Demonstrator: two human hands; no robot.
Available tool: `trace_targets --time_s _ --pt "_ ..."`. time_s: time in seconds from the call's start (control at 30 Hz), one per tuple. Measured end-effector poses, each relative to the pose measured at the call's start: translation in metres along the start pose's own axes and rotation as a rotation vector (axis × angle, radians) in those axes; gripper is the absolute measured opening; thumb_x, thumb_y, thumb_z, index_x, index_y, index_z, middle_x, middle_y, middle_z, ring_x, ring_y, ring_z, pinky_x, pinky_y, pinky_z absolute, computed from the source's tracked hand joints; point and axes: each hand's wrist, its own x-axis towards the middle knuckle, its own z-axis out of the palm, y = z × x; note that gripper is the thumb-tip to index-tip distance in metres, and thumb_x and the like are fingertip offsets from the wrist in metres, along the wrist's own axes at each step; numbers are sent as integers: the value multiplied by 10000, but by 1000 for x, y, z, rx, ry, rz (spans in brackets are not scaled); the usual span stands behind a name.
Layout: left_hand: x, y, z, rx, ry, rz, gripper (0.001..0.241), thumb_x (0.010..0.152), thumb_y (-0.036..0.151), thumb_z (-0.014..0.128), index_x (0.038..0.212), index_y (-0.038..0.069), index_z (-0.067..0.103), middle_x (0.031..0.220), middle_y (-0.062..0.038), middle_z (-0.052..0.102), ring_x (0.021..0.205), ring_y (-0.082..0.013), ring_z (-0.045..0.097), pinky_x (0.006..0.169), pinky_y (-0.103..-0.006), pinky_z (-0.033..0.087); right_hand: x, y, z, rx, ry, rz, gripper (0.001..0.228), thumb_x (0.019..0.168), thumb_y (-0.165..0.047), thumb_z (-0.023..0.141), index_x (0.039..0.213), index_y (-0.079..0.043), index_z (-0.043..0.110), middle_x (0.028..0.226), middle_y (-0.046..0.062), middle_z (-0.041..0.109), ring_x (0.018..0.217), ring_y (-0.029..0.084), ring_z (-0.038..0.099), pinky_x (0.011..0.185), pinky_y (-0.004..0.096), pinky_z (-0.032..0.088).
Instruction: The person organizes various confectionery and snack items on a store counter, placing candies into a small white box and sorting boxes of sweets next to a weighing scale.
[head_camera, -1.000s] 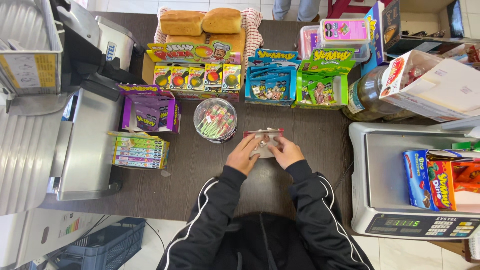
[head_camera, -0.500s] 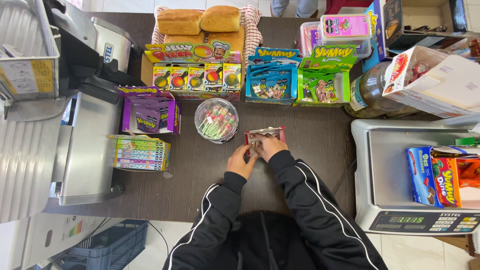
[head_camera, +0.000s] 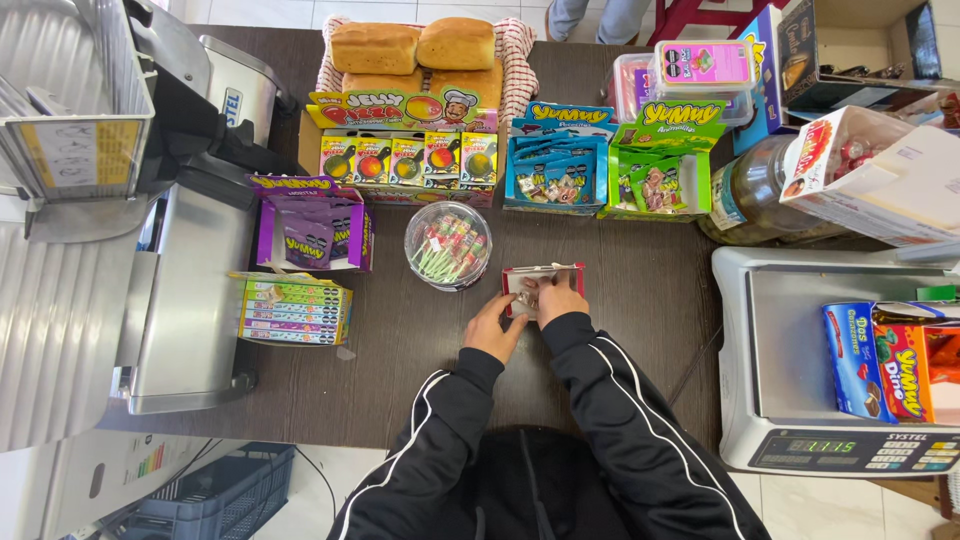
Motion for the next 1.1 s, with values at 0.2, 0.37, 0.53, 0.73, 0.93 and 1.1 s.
trace_targets --time_s 0.2,0.37,0.53,0.73,0.93,1.1 --pt "-4 7 -5 6 -16 -8 574 1203 510 861 1728 287 799 1874 -174 717 1727 -388 683 1408 -536 597 20 13 27 28 35 -48 701 1138 -91 663 1826 -212 606 1827 226 644 1351 588 876 1187 680 726" --pt "-8 11 -7 0 -20 -27 582 1212 524 846 1749 308 786 1897 -157 702 1738 -377 675 1414 -538 587 49 26 47 -41 -17 -127 635 1200 -230 591 1794 -449 636 1765 100 755 1407 523 879 1240 667 704" --pt "-10 17 -8 13 -23 -58 594 1213 546 836 1768 344 769 1923 -124 682 1752 -351 664 1418 -528 582 42 18 25 -39 -49 -82 524 1242 -350 546 1738 -440 688 1669 117 851 1443 497 873 1269 645 679" --pt "-6 9 1 25 3 -81 610 1195 581 850 1763 373 767 1919 -90 689 1747 -322 669 1407 -518 598 36 17 27 52 55 -102 447 1287 -390 589 1709 -389 735 1825 156 745 1432 557 856 1264 670 685" --pt "-10 16 -5 -1 4 -52 600 1210 522 848 1768 317 771 1910 -153 689 1736 -370 678 1386 -520 617 37 23 24 20 -43 -170 437 1184 -453 794 1617 -477 745 1761 -9 634 1489 475 837 1307 612 690" --pt "-13 28 -15 -11 -24 -45 613 1205 470 859 1778 274 762 1909 -208 672 1727 -429 672 1382 -535 634 57 26 46 -119 -80 -328 485 1210 -451 730 1694 -480 720 1640 2 768 1459 437 861 1289 661 672"
